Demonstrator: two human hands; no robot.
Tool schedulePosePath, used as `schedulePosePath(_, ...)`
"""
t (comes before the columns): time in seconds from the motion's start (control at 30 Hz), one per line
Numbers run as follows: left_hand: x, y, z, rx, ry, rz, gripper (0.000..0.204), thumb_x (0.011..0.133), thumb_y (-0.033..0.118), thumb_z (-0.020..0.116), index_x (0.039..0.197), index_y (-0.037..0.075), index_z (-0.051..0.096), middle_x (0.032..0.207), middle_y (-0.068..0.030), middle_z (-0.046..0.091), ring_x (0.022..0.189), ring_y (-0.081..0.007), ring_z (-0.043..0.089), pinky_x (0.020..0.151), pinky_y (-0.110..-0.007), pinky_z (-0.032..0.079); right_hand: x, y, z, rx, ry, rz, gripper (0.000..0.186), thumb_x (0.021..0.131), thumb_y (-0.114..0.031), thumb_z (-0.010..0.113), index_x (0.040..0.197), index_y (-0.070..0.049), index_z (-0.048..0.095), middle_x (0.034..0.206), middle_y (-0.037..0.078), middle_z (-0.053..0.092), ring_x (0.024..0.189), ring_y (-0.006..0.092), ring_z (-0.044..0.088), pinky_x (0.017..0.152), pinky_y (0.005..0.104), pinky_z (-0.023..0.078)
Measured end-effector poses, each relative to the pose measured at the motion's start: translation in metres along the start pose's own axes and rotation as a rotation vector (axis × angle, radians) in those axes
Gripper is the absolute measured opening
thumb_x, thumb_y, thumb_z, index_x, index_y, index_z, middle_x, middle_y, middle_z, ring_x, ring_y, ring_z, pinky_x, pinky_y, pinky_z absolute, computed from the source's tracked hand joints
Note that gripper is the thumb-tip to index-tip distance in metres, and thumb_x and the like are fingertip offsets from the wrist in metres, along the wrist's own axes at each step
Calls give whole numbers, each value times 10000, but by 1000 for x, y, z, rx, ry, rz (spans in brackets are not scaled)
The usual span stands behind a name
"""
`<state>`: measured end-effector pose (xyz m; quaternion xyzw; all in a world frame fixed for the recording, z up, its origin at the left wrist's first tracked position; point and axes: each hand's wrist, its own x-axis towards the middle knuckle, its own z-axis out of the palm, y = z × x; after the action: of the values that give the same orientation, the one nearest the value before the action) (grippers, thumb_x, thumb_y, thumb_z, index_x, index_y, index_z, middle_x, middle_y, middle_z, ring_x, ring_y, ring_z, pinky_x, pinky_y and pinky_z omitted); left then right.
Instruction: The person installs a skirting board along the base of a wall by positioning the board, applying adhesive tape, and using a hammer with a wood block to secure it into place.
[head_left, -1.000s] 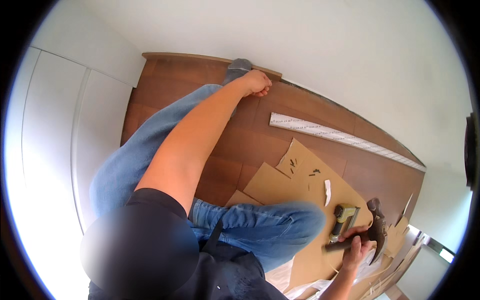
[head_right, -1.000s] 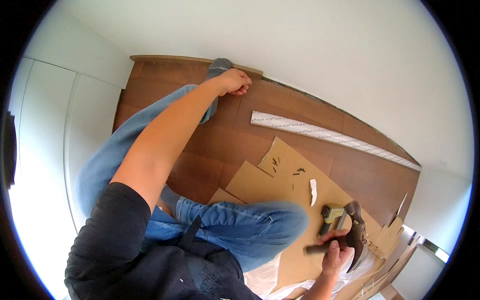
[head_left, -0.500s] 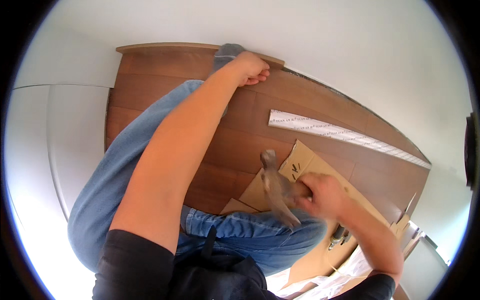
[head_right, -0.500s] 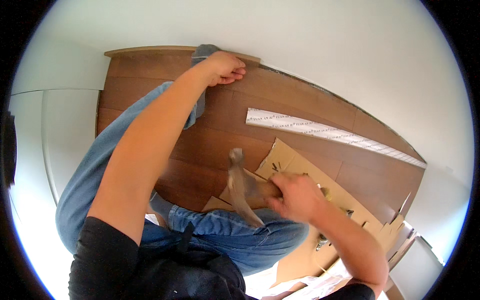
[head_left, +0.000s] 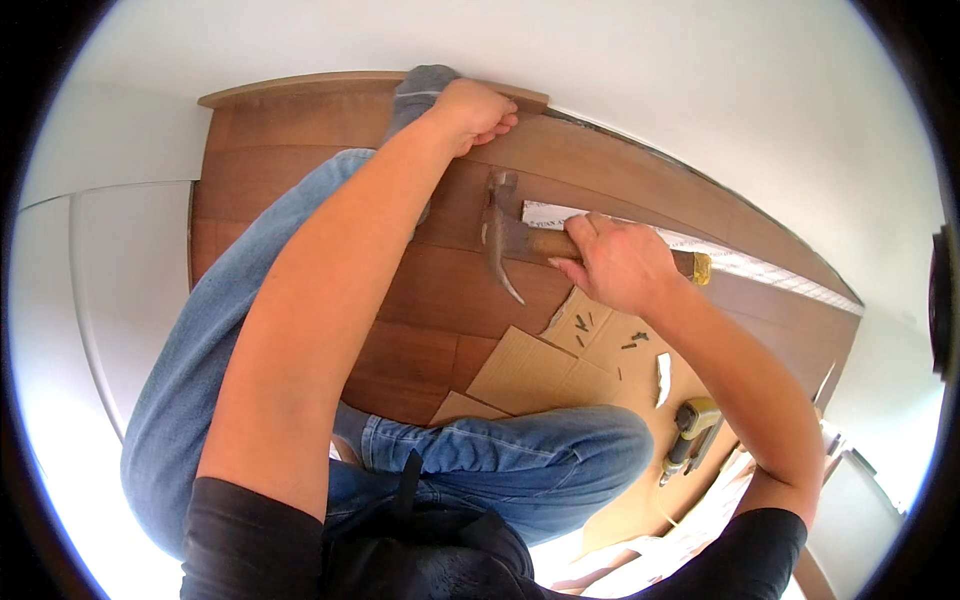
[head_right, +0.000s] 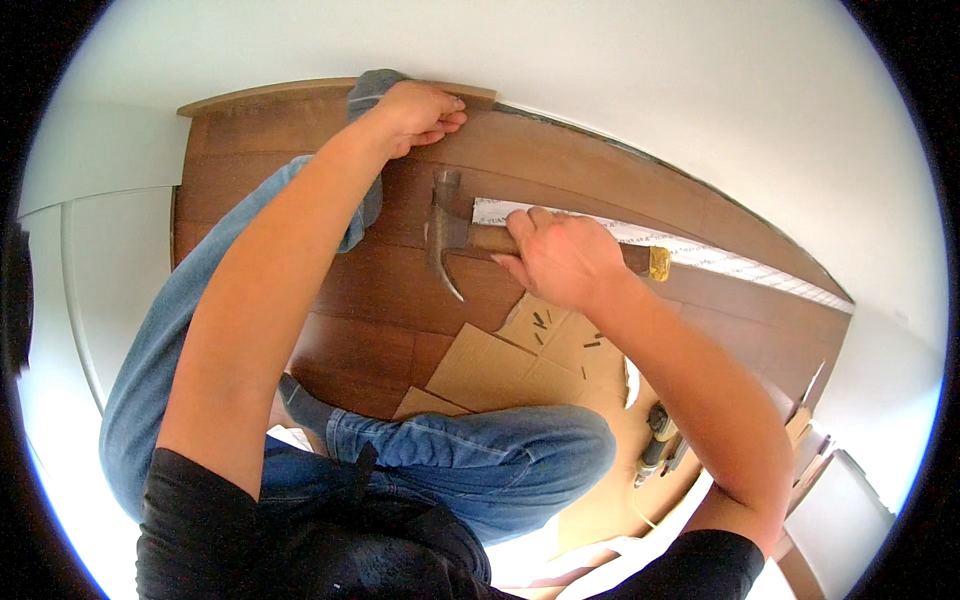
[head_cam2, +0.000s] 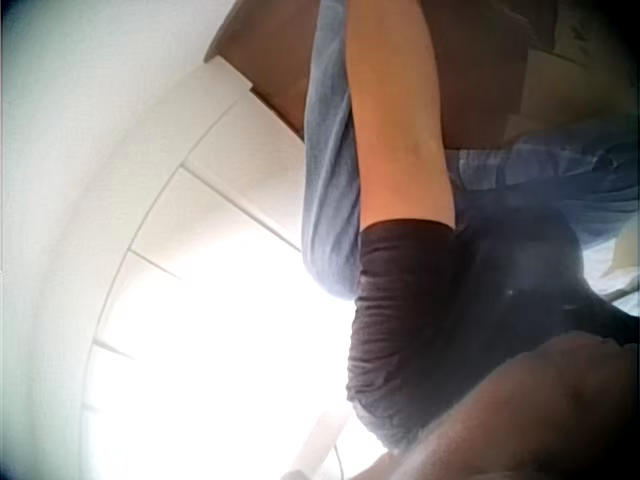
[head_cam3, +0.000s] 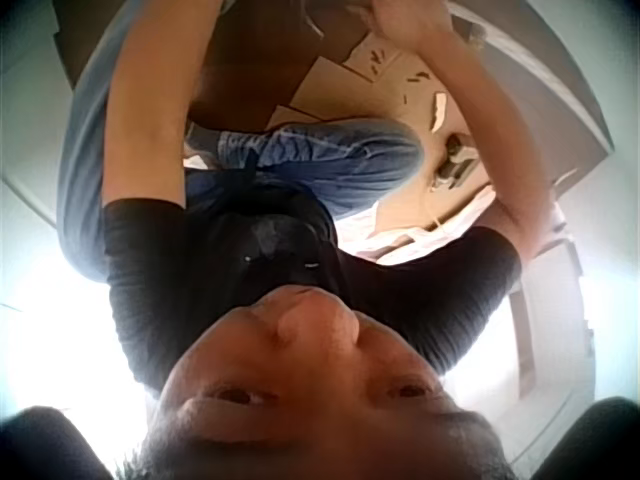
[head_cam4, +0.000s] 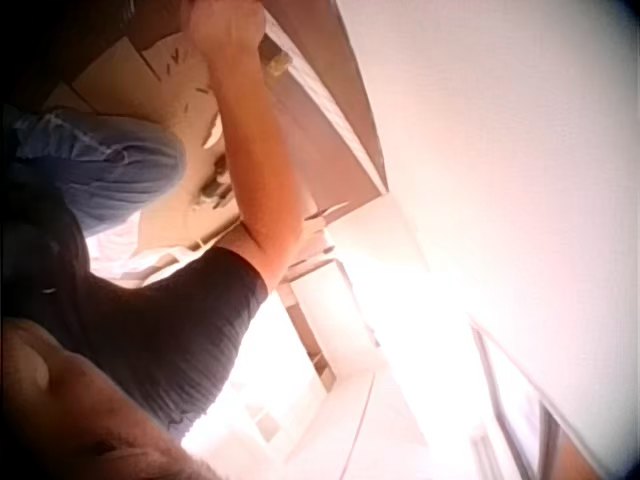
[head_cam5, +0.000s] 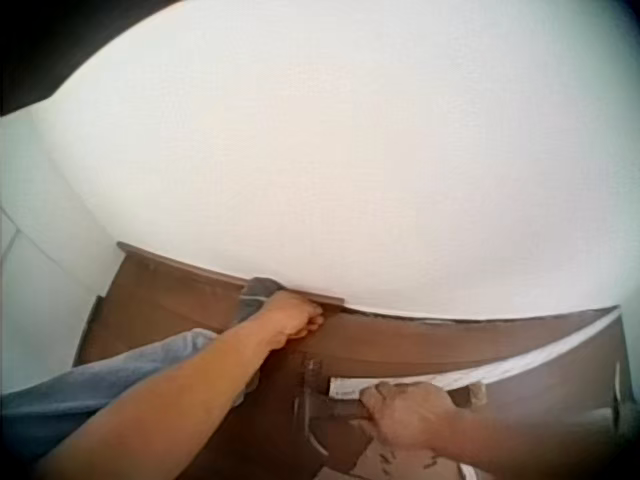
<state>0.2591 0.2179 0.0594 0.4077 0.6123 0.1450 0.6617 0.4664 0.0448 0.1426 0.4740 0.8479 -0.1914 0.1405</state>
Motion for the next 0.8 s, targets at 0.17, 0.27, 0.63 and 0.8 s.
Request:
schedulePosePath(0.17,8,-4,0,11,52,1,187,995,207,668,1077,59,748,1049,-35,748,924,-126,683,758,-266,532,28,9,6,-4,126,22,427,988,-453,619,1030,-32,565,913,192,696,774,388,713,687,475,583)
schedulePosePath(0.27,5,-3,3,-3,55,14,178,983,195,671,1057,57,755,1035,-36,753,915,-131,689,756,-269,532,40,13,13,-57,126,33,429,991,-459,612,1023,-34,563,901,191,698,758,387,712,664,468,582)
schedulePosePath(0.63,5,-8,-1,37,63,51,172,968,184,690,1053,51,757,1030,-34,761,921,-119,689,722,-314,463,45,22,14,-33,143,101,425,1003,-466,596,1087,-49,576,959,165,695,801,387,698,661,475,569)
schedulePosePath(0.8,-4,-2,1,4,29,18,196,984,221,699,1102,66,722,1052,-33,759,940,-128,689,762,-314,476,39,22,14,-31,170,92,408,1001,-462,596,1037,-57,560,906,173,688,786,382,709,676,477,579)
